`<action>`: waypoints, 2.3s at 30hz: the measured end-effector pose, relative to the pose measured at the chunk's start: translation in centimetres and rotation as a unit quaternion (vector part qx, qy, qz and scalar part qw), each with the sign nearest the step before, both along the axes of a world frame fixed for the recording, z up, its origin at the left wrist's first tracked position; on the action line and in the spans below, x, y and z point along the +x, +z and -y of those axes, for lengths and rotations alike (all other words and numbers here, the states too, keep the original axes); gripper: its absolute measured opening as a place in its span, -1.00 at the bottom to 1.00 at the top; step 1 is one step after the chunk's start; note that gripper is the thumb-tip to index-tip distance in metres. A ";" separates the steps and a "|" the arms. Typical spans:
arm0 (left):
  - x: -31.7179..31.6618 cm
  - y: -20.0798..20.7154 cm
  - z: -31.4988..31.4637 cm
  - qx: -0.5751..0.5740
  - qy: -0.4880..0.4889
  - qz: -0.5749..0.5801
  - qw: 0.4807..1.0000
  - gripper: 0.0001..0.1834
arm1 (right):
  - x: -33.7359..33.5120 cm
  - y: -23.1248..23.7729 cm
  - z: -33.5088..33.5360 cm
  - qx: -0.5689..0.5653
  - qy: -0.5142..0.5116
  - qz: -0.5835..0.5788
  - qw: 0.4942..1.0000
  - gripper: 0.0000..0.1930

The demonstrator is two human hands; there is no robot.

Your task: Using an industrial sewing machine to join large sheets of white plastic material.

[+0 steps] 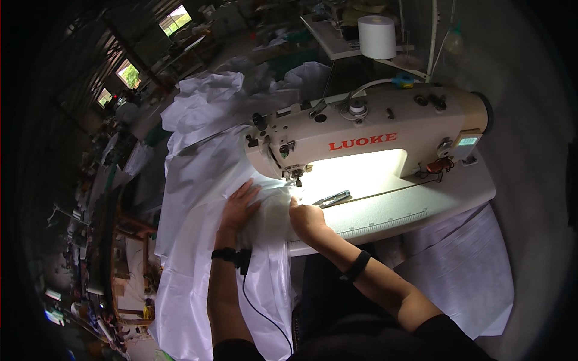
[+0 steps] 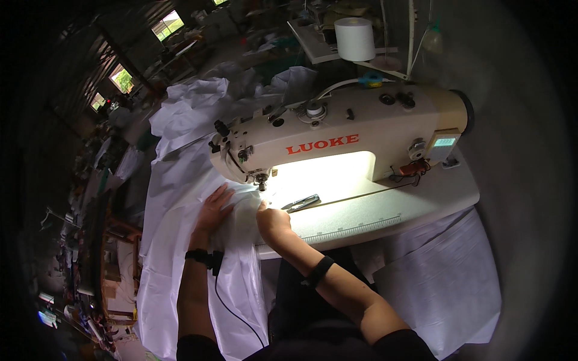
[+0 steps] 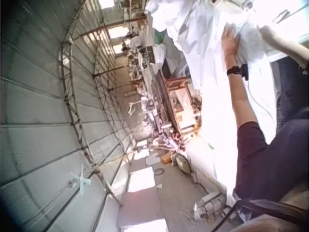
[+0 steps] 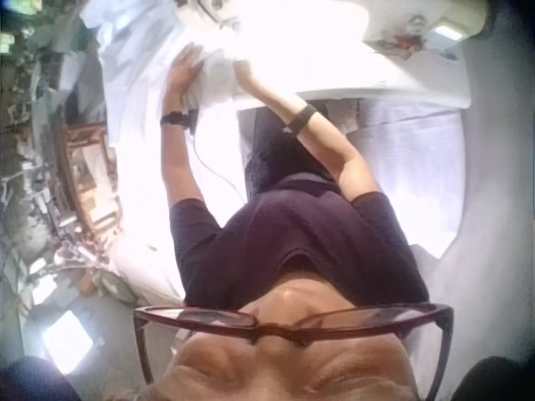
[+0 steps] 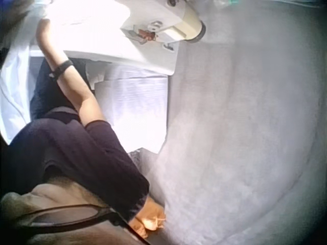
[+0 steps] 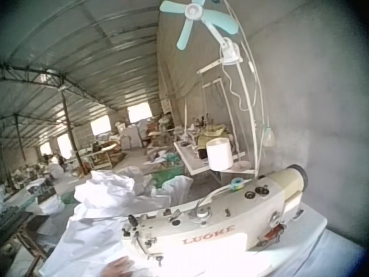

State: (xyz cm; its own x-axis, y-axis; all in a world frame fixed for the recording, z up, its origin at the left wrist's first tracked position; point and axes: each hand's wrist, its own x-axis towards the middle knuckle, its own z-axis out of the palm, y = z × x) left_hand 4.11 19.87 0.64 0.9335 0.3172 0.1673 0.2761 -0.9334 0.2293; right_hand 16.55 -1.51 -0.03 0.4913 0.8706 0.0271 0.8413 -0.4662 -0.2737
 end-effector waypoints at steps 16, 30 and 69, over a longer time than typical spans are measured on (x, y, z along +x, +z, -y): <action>-5.8 0.1 21.9 -0.397 -0.039 0.068 0.915 -0.73 | 2.9 -0.2 5.1 0.064 -0.028 0.026 0.997 -0.52; -12.5 -11.8 26.5 -0.363 0.229 0.117 0.896 -0.43 | 4.9 -1.9 8.3 0.085 -0.045 0.132 0.987 -0.90; -32.3 -2.5 4.8 -0.129 0.351 0.336 0.864 -0.51 | -13.8 1.2 0.1 0.166 0.202 -0.364 0.894 -0.49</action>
State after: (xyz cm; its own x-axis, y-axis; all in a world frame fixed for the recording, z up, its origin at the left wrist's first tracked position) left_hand -28.14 15.07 -1.81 0.2151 0.8741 0.4356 0.4779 -0.4832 0.7336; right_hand 2.76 -1.59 1.16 0.1311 0.9843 0.1185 0.4655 0.0444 -0.8839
